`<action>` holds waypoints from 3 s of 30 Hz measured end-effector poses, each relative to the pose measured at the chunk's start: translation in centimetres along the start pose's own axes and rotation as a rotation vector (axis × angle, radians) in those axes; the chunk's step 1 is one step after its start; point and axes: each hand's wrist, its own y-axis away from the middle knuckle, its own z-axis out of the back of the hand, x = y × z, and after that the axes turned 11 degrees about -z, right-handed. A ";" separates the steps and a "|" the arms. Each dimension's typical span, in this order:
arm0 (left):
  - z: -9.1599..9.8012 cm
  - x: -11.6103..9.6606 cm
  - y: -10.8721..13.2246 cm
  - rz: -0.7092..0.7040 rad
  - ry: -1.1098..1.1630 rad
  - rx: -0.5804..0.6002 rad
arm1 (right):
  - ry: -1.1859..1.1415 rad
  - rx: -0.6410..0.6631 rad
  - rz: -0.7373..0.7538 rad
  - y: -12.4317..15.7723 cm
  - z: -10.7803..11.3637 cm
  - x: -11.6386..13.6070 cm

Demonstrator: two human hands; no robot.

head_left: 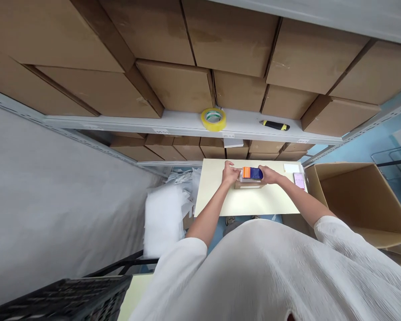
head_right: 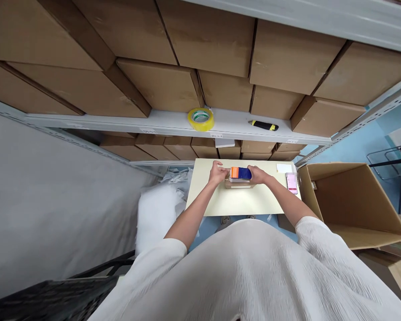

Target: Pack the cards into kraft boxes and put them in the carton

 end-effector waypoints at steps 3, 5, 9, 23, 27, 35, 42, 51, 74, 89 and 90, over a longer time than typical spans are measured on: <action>1.8 1.0 -0.7 -0.028 0.004 -0.034 | 0.014 -0.012 -0.003 0.3 0.2 -0.3; 3.3 1.8 -1.1 -0.031 0.026 -0.052 | 0.018 -0.025 -0.004 0.5 0.5 -0.6; 5.4 3.7 -1.6 -0.023 0.059 -0.058 | 0.025 -0.028 -0.002 0.9 1.0 -0.4; 3.6 9.2 -1.2 0.037 0.161 -0.152 | 0.215 -0.046 0.013 -0.9 1.5 2.4; 2.6 10.8 -1.3 0.055 0.245 -0.168 | 0.308 -0.025 -0.011 -1.1 1.7 3.3; -0.7 12.3 -1.3 0.166 0.228 -0.136 | 0.390 -0.018 -0.028 -1.3 1.3 3.9; -2.6 11.8 -1.4 0.163 0.133 -0.084 | 0.375 -0.030 -0.019 -1.8 1.0 3.6; -2.2 11.6 -1.4 0.189 -0.022 -0.167 | 0.320 -0.019 -0.029 -1.7 0.9 3.4; 0.0 7.1 -1.6 -0.419 -0.508 0.529 | 0.230 -0.007 0.038 -1.4 0.9 2.4; -0.1 6.4 -1.2 -0.335 -0.668 0.602 | 0.357 0.092 -0.046 0.3 3.0 0.3; -0.1 6.3 -1.2 -0.327 -0.676 0.607 | 0.363 0.085 -0.052 0.6 3.3 -0.5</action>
